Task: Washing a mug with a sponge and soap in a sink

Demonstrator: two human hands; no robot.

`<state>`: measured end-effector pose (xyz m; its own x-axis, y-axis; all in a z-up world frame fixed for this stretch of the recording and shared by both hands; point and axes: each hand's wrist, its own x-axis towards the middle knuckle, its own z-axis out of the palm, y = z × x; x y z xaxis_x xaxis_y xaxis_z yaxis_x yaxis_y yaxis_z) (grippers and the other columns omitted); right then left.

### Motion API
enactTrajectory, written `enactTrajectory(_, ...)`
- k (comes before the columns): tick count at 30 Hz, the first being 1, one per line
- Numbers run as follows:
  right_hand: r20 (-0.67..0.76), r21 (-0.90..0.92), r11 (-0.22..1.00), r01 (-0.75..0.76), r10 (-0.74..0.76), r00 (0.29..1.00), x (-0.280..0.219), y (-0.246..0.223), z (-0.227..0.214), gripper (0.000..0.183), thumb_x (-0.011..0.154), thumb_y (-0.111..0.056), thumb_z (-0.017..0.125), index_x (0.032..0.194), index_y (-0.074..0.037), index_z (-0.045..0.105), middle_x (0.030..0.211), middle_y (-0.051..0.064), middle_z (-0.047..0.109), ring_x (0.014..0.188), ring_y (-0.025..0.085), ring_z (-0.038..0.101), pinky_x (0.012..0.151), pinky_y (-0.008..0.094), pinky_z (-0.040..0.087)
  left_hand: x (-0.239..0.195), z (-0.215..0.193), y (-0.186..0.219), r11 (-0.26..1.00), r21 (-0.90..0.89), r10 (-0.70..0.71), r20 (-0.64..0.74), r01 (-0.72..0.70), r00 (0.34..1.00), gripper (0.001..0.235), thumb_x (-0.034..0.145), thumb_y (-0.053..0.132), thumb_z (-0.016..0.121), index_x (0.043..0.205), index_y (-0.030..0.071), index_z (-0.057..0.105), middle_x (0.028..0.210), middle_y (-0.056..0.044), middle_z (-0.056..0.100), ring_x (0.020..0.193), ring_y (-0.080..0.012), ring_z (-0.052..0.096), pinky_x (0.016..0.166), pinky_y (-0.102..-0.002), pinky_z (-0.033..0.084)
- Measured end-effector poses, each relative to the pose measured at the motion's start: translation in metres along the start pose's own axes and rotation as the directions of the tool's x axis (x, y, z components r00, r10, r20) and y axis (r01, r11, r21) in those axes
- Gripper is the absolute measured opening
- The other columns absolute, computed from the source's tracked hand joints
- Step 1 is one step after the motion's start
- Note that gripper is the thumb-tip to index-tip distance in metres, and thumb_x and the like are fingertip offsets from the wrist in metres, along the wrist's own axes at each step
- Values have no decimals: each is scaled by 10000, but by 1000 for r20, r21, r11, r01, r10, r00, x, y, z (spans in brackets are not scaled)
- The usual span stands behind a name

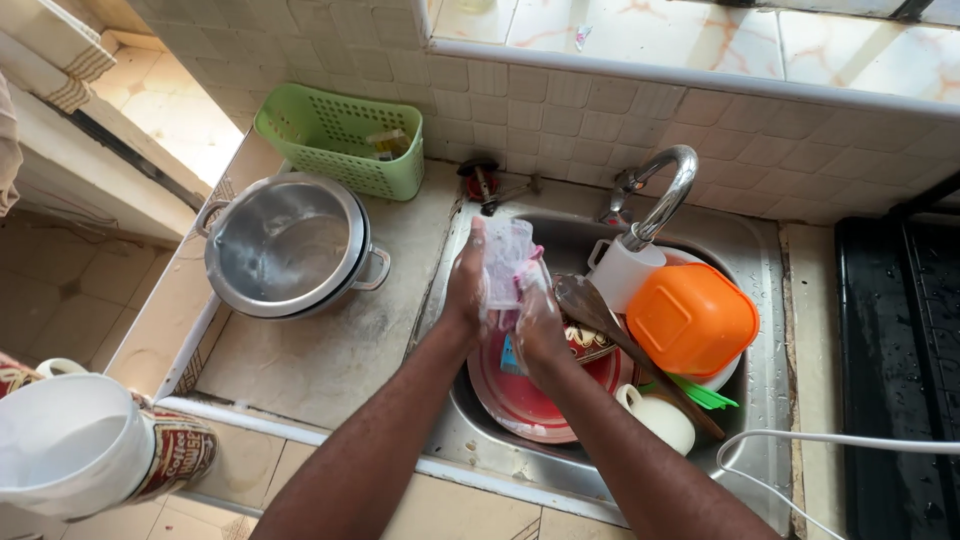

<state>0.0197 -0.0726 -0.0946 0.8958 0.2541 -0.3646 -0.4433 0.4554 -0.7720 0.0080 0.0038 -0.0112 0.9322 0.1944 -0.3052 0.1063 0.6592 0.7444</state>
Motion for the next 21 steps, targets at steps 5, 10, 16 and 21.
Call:
enactTrajectory(5,163,-454,849,270,-218,962,-48,-35,31,555,1018,-199,298,1484,102,294,1119,277,516,994,368,519,943,499,430,37,-19,-4,871,256,436,-14,-419,900,385,1112,324,379,1282,102,644,1299,-129,676,1294,-230,559,1196,-438,351)
enactTrajectory(10,310,-813,313,491,-482,819,0,29,-2,420,949,-207,469,1248,88,460,1121,324,495,1063,507,541,928,586,426,33,-22,-8,780,396,513,39,-485,858,302,1110,228,383,1263,103,612,1289,-124,656,1303,-253,522,1198,-473,323)
enactTrajectory(16,196,-726,532,435,-446,873,-19,-10,12,640,1006,-168,408,1559,96,222,1285,367,529,1183,508,552,1033,608,425,0,-2,-8,867,459,195,46,-194,980,360,1032,326,487,1337,175,606,1321,-120,660,1315,-249,562,1195,-460,342)
enactTrajectory(21,52,-504,805,314,-334,941,-16,-24,12,610,1039,-234,320,1579,29,211,1253,289,530,1076,407,523,932,518,426,-22,23,13,897,441,26,4,-25,1000,644,953,488,543,1501,150,523,1560,-157,503,1473,-296,437,1255,-457,258)
